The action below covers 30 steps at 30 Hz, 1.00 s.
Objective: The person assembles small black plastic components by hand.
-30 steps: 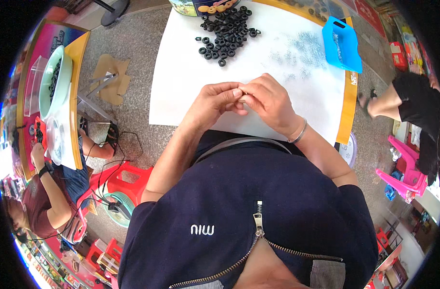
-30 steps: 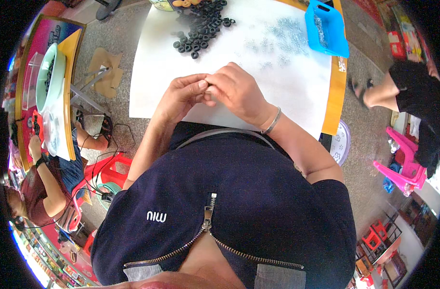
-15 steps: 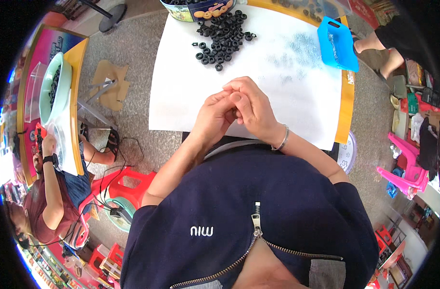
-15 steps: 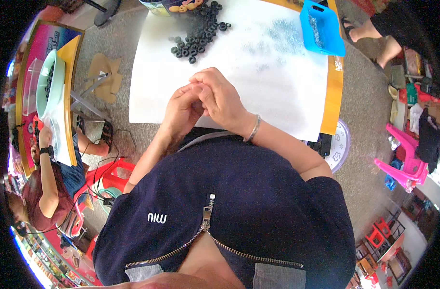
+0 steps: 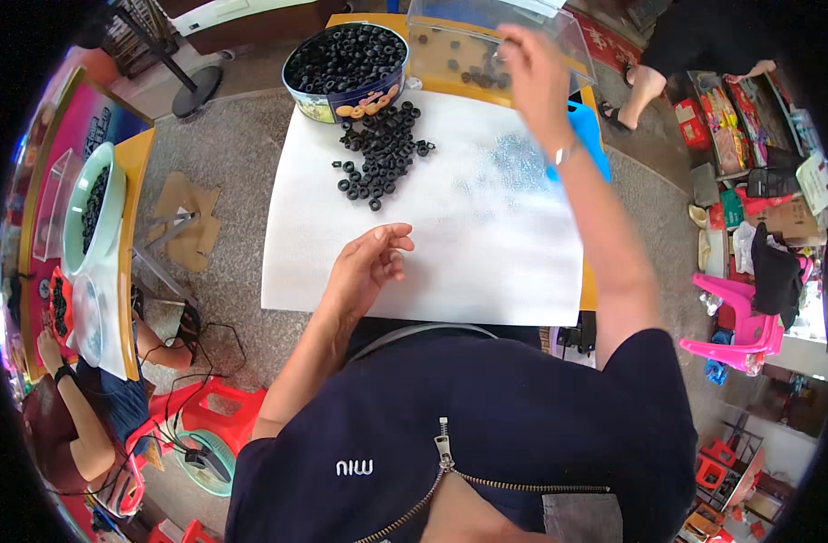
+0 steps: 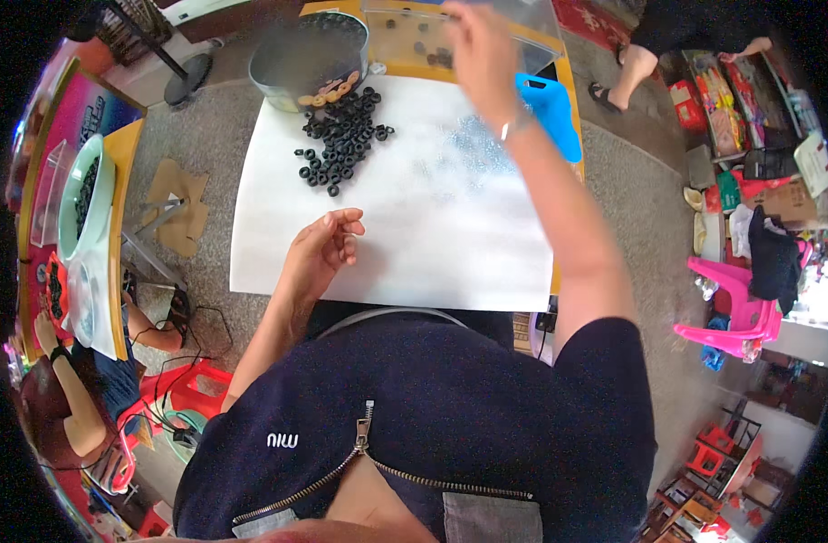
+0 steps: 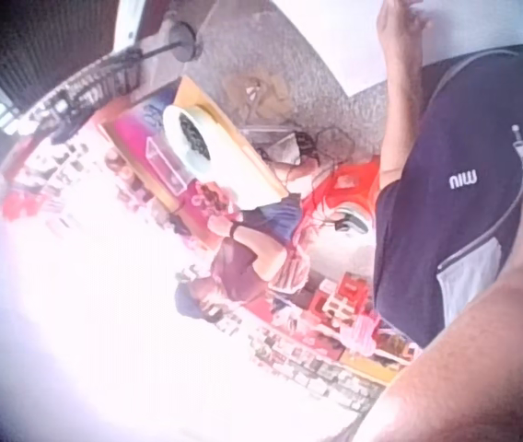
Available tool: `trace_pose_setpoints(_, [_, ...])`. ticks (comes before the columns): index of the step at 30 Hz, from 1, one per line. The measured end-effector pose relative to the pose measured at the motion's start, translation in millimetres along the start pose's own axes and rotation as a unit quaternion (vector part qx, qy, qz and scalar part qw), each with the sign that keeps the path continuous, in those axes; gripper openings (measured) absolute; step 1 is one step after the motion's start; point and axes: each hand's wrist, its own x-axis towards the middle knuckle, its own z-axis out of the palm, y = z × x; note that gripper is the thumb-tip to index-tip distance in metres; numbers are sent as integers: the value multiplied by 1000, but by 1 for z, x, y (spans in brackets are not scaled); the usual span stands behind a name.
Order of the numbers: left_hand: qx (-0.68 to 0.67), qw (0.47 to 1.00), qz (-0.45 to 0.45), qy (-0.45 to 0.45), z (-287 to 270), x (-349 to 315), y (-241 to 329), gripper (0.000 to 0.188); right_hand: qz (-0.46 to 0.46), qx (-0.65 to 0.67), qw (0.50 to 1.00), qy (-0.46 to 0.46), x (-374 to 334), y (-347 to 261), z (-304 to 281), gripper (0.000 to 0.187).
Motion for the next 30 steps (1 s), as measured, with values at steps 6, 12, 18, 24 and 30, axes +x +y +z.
trace_pose_setpoints(6, [-24,998,-29,55,-9,8,5,27,-62,-213,975,2,28,89,19,24])
trace_pose_setpoints(12, [-28,997,-38,55,-9,9,7,24,-29,12,983,-183,-81,-9,40,14])
trace_pose_setpoints(18, [-25,997,-48,50,-12,10,4,24,-9,-26,973,-229,-109,-23,65,15])
trace_pose_setpoints(24, [-31,997,-56,46,-11,7,5,24,-67,-91,966,-230,-108,-34,62,17])
trace_pose_setpoints(30, [-40,997,-42,52,-14,6,4,25,-8,66,976,-208,-114,-75,41,18])
